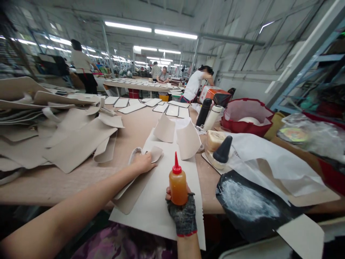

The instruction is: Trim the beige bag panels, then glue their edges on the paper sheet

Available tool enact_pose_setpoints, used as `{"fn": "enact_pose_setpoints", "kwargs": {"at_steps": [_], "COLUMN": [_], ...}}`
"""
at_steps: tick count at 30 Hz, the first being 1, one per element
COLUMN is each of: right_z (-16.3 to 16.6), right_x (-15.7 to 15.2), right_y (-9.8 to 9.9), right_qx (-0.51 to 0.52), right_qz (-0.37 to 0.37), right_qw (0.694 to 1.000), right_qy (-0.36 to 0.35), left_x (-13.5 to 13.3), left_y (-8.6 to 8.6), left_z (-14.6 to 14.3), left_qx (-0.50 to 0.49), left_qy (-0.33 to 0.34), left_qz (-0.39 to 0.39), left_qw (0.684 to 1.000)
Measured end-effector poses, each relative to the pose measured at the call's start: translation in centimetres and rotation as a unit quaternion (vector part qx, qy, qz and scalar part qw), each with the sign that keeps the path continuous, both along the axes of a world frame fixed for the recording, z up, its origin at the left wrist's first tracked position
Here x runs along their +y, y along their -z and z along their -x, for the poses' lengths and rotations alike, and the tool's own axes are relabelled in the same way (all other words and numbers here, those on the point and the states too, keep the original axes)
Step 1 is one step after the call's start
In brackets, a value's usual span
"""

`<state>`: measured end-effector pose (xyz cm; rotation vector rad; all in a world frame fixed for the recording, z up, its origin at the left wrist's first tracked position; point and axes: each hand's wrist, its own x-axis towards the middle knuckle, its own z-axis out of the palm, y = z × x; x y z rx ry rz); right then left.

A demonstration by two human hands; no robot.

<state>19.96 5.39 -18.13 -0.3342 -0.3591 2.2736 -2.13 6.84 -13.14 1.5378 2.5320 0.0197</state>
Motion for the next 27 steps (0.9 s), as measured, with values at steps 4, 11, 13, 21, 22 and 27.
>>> {"fn": "enact_pose_setpoints", "kwargs": {"at_steps": [4, 11, 13, 21, 22, 27], "right_z": [0.0, -0.3, -0.5, -0.6, -0.6, -0.1], "right_x": [-0.1, 0.0, 0.0, -0.2, -0.2, 0.6], "right_y": [-0.1, 0.1, 0.0, -0.3, -0.2, 0.2], "right_qx": [-0.012, -0.036, -0.039, -0.039, -0.042, -0.062], "right_qz": [0.007, 0.028, 0.019, -0.002, -0.003, -0.043], "right_qw": [1.0, 0.999, 0.999, 0.999, 0.999, 0.997], "right_qy": [-0.007, -0.01, -0.016, -0.031, -0.031, -0.036], "left_x": [1.5, 2.0, 1.3, -2.3, -2.7, -5.3], "left_y": [0.1, 0.3, 0.5, 0.3, 0.2, -1.0], "left_z": [-0.8, -1.3, -1.2, 0.5, 0.7, 0.6], "left_qx": [-0.022, -0.076, -0.082, -0.108, -0.111, -0.107], "left_qy": [-0.021, -0.017, -0.006, 0.096, 0.109, 0.167], "left_qz": [0.003, -0.009, -0.015, -0.013, -0.012, -0.031], "left_qw": [1.0, 0.997, 0.997, 0.989, 0.988, 0.98]}}
